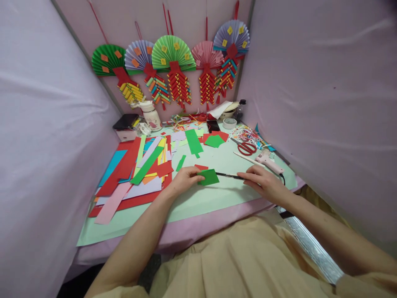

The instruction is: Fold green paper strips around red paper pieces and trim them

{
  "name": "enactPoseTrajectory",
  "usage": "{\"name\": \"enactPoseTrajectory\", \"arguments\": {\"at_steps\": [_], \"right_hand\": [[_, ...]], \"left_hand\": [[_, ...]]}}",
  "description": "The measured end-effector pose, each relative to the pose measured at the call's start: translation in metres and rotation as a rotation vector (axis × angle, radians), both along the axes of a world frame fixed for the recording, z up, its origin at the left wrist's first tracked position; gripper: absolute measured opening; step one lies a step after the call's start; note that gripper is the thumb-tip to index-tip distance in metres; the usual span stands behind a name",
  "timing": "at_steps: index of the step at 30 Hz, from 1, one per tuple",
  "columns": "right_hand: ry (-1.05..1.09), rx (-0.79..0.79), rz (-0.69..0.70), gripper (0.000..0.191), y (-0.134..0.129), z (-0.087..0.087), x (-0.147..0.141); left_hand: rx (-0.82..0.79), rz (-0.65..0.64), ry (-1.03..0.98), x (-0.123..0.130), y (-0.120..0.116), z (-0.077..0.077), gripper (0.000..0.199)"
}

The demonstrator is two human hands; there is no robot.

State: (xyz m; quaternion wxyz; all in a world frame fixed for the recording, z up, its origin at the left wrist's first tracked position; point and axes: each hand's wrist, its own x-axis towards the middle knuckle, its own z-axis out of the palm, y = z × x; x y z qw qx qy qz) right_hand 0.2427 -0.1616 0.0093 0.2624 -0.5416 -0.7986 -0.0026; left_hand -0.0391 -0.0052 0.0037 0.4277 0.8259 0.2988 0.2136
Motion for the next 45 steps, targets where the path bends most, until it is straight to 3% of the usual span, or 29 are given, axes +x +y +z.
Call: {"name": "enactPoseTrajectory", "arguments": {"at_steps": [6, 12, 15, 17, 19, 21, 23, 30, 38, 45], "right_hand": [[-0.041, -0.161, 0.032, 0.034, 0.002, -0.002, -0.001], [-0.037, -0.312, 0.039, 0.034, 0.002, -0.004, 0.0], [-0.04, -0.353, 0.039, 0.034, 0.003, -0.007, 0.001], [-0.035, -0.364, 0.037, 0.034, 0.004, -0.008, 0.001], [-0.03, -0.371, 0.033, 0.034, 0.004, -0.009, 0.0], [-0.03, -0.379, 0.03, 0.035, 0.004, -0.008, -0.001], [-0.034, -0.394, 0.031, 0.036, 0.002, -0.007, -0.003], [-0.025, -0.432, 0.032, 0.035, -0.006, -0.003, -0.004], [-0.084, -0.398, 0.008, 0.035, -0.003, -0.014, -0.013], [-0.102, -0.404, 0.017, 0.034, -0.004, -0.012, -0.012]], "left_hand": [[-0.035, -0.02, 0.002, 0.004, -0.003, -0.008, 0.023], [0.221, 0.011, 0.093, 0.01, -0.013, -0.014, 0.021], [0.422, 0.035, 0.074, 0.01, -0.016, -0.015, 0.032], [0.551, -0.055, 0.061, 0.01, -0.016, -0.013, 0.038], [0.609, -0.242, 0.094, 0.01, -0.016, -0.012, 0.037], [0.593, -0.414, 0.192, 0.012, -0.018, -0.011, 0.038], [0.551, -0.484, 0.315, 0.014, -0.022, -0.012, 0.046], [0.535, -0.464, 0.434, 0.014, -0.039, -0.01, 0.086], [0.57, -0.456, 0.466, 0.015, -0.041, -0.017, 0.108], [0.601, -0.439, 0.461, 0.016, -0.042, -0.021, 0.111]]}}
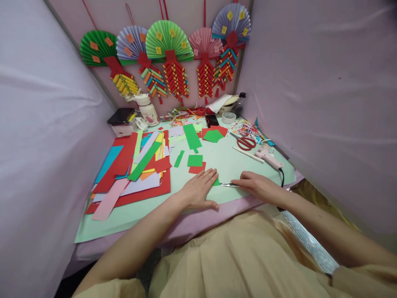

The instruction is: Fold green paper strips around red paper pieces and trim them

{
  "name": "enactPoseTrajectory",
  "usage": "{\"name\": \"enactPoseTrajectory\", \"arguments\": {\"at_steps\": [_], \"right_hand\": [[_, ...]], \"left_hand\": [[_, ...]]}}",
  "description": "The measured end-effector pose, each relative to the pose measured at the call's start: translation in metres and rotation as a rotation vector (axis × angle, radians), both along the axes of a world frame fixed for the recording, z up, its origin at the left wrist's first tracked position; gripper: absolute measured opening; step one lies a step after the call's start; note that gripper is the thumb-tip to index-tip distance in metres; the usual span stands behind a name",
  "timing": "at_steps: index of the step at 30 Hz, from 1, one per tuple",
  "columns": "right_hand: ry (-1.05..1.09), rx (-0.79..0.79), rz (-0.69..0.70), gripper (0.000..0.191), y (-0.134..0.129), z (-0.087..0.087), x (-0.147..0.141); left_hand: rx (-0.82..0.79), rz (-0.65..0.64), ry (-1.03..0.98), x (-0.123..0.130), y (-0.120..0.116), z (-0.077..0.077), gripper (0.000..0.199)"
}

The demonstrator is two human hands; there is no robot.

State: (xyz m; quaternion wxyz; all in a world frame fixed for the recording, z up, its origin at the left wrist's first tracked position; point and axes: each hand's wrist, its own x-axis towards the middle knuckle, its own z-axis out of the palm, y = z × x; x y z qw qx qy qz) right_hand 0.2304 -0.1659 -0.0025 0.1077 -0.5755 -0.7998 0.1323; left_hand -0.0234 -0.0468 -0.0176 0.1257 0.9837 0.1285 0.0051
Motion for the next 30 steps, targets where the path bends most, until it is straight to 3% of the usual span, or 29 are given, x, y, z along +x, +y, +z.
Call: {"name": "enactPoseTrajectory", "arguments": {"at_steps": [10, 18, 22, 25, 28, 30], "right_hand": [[0.015, -0.049, -0.002, 0.031, -0.009, 0.02, -0.017], [-0.103, -0.025, 0.035, 0.025, 0.002, 0.016, -0.056], [-0.061, -0.051, 0.07, 0.025, 0.005, 0.016, -0.065], [0.054, -0.108, 0.089, 0.028, 0.0, 0.028, -0.053], [0.17, -0.201, 0.129, 0.034, -0.006, 0.047, -0.02], [0.168, -0.166, 0.069, 0.037, -0.007, 0.054, 0.007]], "left_hand": [[-0.058, 0.003, 0.01, 0.001, 0.003, 0.002, 0.11], [-0.113, -0.015, -0.003, 0.001, 0.005, 0.011, 0.109], [-0.134, -0.013, -0.017, 0.001, 0.006, 0.011, 0.109], [-0.166, -0.01, -0.021, -0.001, 0.007, 0.011, 0.109], [-0.235, -0.016, -0.045, -0.005, 0.011, 0.016, 0.106], [-0.286, -0.019, -0.078, -0.009, 0.014, 0.02, 0.104]]}}
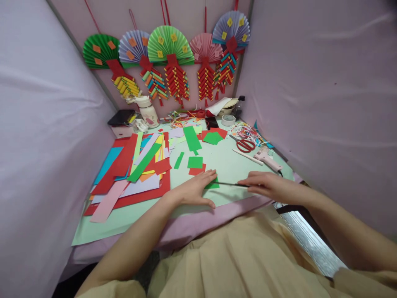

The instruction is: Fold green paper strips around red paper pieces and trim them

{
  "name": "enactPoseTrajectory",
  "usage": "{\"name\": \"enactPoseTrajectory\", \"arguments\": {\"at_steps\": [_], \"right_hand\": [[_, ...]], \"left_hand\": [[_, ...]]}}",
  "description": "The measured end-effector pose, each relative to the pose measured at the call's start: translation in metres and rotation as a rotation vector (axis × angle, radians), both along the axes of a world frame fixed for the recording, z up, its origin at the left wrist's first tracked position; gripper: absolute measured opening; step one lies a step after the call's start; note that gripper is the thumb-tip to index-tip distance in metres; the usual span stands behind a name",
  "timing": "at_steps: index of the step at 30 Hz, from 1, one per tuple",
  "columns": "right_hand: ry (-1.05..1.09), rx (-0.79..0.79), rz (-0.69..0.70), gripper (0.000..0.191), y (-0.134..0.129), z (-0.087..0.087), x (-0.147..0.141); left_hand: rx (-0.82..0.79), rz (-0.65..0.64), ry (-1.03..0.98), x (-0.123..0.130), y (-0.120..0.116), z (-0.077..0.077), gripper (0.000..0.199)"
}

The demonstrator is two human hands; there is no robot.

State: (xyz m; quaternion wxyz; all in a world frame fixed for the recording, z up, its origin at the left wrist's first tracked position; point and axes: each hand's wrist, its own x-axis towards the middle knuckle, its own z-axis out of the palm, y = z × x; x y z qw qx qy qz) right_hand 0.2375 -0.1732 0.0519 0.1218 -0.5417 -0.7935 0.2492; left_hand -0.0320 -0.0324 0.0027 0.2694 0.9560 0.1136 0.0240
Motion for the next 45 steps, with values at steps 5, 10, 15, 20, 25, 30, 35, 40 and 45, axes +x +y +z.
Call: {"name": "enactPoseTrajectory", "arguments": {"at_steps": [5, 10, 15, 20, 25, 30, 35, 40, 45], "right_hand": [[-0.195, 0.237, -0.381, 0.035, 0.021, -0.022, 0.03], [-0.35, 0.291, -0.532, 0.03, 0.049, -0.057, 0.005], [-0.438, 0.393, -0.551, 0.026, 0.059, -0.057, -0.02], [-0.251, 0.236, -0.217, 0.035, 0.073, -0.044, -0.054], [-0.292, 0.094, -0.209, 0.041, 0.094, -0.042, -0.08], [-0.279, -0.019, -0.221, 0.044, 0.105, -0.043, -0.079], [-0.252, -0.004, -0.244, 0.042, 0.108, -0.047, -0.078], [-0.096, -0.049, -0.202, 0.032, 0.104, -0.047, -0.079], [0.12, 0.033, -0.165, 0.025, 0.115, -0.033, -0.072]], "left_hand": [[0.012, 0.169, -0.075, -0.003, 0.006, 0.007, 0.079], [0.228, 0.469, -0.171, -0.002, 0.016, 0.0, 0.033], [0.327, 0.728, -0.194, -0.009, 0.03, -0.006, 0.022], [0.34, 0.743, -0.106, -0.007, 0.05, -0.003, 0.03], [0.312, 0.609, 0.074, 0.007, 0.078, -0.002, 0.047], [0.28, 0.658, 0.158, 0.014, 0.082, -0.004, 0.047], [0.199, 0.693, 0.052, 0.012, 0.078, -0.004, 0.037], [0.055, 0.697, -0.172, 0.013, 0.082, -0.009, 0.024], [-0.184, 0.752, -0.433, 0.017, 0.085, -0.012, 0.023]]}}
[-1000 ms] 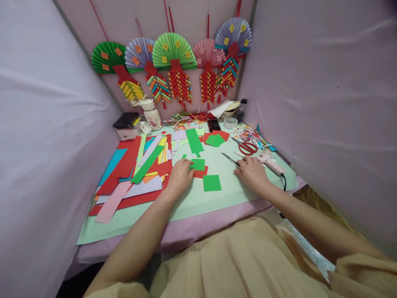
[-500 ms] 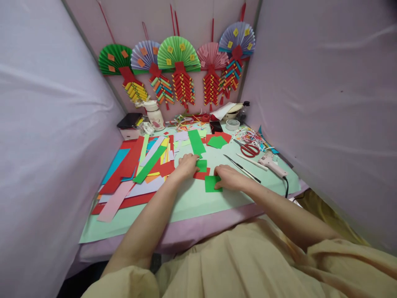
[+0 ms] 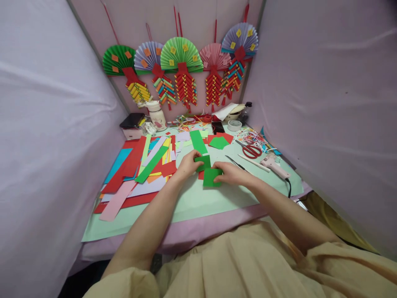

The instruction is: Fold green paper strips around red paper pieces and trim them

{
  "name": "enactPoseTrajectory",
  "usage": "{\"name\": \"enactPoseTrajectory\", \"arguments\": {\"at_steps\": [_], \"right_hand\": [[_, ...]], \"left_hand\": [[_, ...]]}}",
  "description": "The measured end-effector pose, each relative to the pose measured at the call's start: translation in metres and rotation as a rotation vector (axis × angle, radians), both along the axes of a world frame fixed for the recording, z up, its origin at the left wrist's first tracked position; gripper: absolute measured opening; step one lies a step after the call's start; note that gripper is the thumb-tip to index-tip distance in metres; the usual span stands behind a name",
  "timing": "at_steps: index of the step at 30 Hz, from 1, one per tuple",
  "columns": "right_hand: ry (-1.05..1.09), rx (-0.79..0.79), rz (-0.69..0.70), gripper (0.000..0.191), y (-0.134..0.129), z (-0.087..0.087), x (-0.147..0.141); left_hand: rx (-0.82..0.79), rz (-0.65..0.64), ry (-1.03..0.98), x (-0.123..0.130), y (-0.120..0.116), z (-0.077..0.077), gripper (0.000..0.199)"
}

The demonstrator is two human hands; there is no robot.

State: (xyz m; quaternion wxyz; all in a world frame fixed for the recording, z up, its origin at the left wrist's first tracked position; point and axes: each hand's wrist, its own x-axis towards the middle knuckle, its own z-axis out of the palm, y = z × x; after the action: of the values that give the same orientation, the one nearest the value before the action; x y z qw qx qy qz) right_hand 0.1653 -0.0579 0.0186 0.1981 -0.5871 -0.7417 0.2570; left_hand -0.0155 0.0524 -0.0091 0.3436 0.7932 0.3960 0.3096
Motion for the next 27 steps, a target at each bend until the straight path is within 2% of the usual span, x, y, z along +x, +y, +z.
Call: {"name": "enactPoseTrajectory", "arguments": {"at_steps": [3, 7, 11, 15, 19, 23, 27], "right_hand": [[0.029, 0.137, -0.077, 0.022, 0.021, 0.004, 0.005], [0.007, 0.257, -0.123, 0.022, 0.046, -0.007, 0.004], [-0.052, 0.343, -0.167, 0.026, 0.056, -0.021, -0.004], [-0.082, 0.409, -0.209, 0.026, 0.056, -0.028, -0.012], [-0.005, 0.473, -0.232, 0.026, 0.054, -0.033, -0.018], [0.237, 0.495, -0.306, 0.052, 0.053, -0.043, -0.024], [0.474, 0.329, -0.263, 0.08, 0.052, -0.05, -0.029]], "left_hand": [[-0.116, 0.022, -0.132, 0.001, 0.0, 0.0, 0.026], [-0.218, 0.052, -0.201, 0.001, 0.001, 0.0, 0.022], [-0.205, 0.071, -0.254, -0.001, 0.004, -0.002, 0.022], [-0.21, 0.007, -0.323, 0.001, 0.003, -0.007, 0.026], [-0.08, 0.04, -0.299, 0.005, -0.003, -0.008, 0.034], [-0.015, 0.083, -0.206, 0.006, -0.008, -0.007, 0.04], [-0.038, 0.082, -0.187, 0.008, -0.009, -0.007, 0.045]]}}
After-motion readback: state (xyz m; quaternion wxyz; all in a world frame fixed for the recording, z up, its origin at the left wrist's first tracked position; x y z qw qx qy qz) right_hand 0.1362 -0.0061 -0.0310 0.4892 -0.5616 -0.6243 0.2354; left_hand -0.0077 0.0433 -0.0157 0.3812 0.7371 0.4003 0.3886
